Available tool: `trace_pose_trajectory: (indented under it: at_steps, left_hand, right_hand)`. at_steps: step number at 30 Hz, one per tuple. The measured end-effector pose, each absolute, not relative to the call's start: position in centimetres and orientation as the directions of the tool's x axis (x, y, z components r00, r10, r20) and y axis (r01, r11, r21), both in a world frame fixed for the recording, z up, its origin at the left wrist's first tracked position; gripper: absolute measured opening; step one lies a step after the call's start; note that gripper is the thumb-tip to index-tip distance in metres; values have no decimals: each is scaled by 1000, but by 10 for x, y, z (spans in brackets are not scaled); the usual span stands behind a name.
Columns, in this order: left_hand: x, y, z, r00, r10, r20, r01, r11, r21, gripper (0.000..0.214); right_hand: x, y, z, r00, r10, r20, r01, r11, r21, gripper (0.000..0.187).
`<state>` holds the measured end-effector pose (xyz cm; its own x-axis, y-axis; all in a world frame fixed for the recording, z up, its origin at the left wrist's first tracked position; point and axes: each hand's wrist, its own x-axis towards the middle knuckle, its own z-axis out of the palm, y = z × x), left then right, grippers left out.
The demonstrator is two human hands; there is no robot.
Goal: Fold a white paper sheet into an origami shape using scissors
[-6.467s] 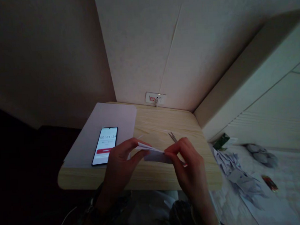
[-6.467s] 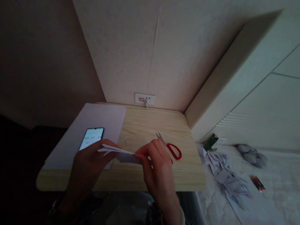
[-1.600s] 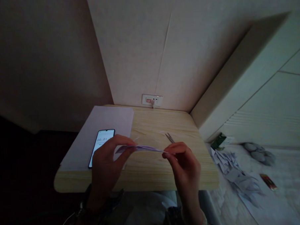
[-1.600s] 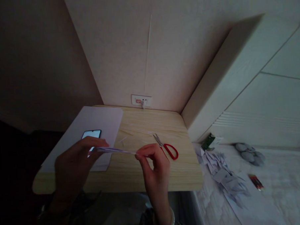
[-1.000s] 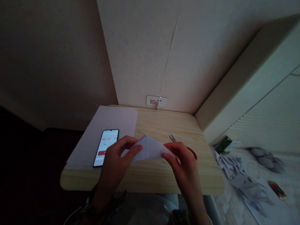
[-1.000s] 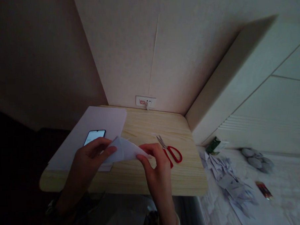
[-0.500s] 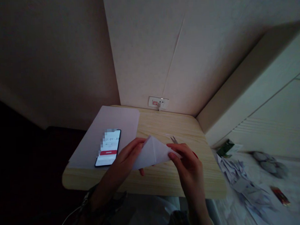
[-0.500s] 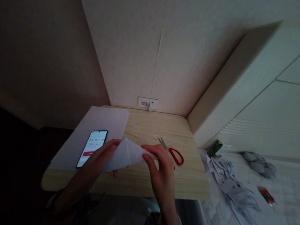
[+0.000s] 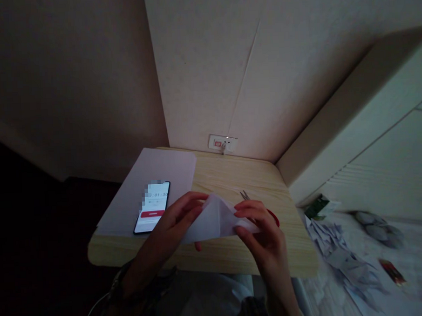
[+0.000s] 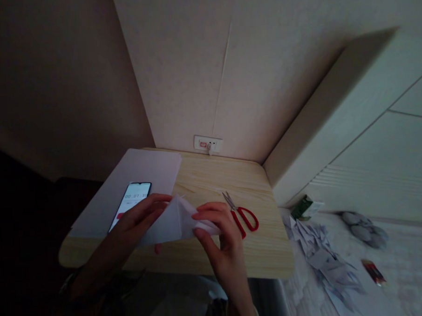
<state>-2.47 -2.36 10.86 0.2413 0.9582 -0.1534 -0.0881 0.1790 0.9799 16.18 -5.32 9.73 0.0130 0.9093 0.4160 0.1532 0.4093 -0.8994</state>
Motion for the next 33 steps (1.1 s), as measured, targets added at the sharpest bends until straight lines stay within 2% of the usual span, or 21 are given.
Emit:
trace_pose_trajectory:
  at_steps: [4,8,11,15,21,28,33]
  left_hand:
    - [-25,-24,109,270,960,-78,-132,117,984,32]
    - [-26,-24,109,175,984,9,-95,8,995,23]
    - [-28,-22,107,145,989,8,-55,0,999,21]
    - [-28,-19,102,170,985,15,-17,-12,1000,23]
    - [-24,-22,102,79,991,108,36,-111,993,21]
    - [-25,-22,101,225,968,112,202,-159,966,20]
    - [-25,-19,97,190,942,278,390,-332,859,8]
  right_hand:
    - [164,-56,99,6,929,370,85,368,-926,12]
    - [166,-55,95,2,930,367,186,360,-914,10]
    - [167,-55,93,11,926,376,237,363,-901,10]
    - [168,-55,93,5,920,391,269,375,-887,11]
    - [168,-55,93,-4,915,404,238,393,-888,11]
    - [165,-57,93,-39,922,386,203,386,-900,13]
    - [164,-57,95,-2,920,392,263,378,-888,10]
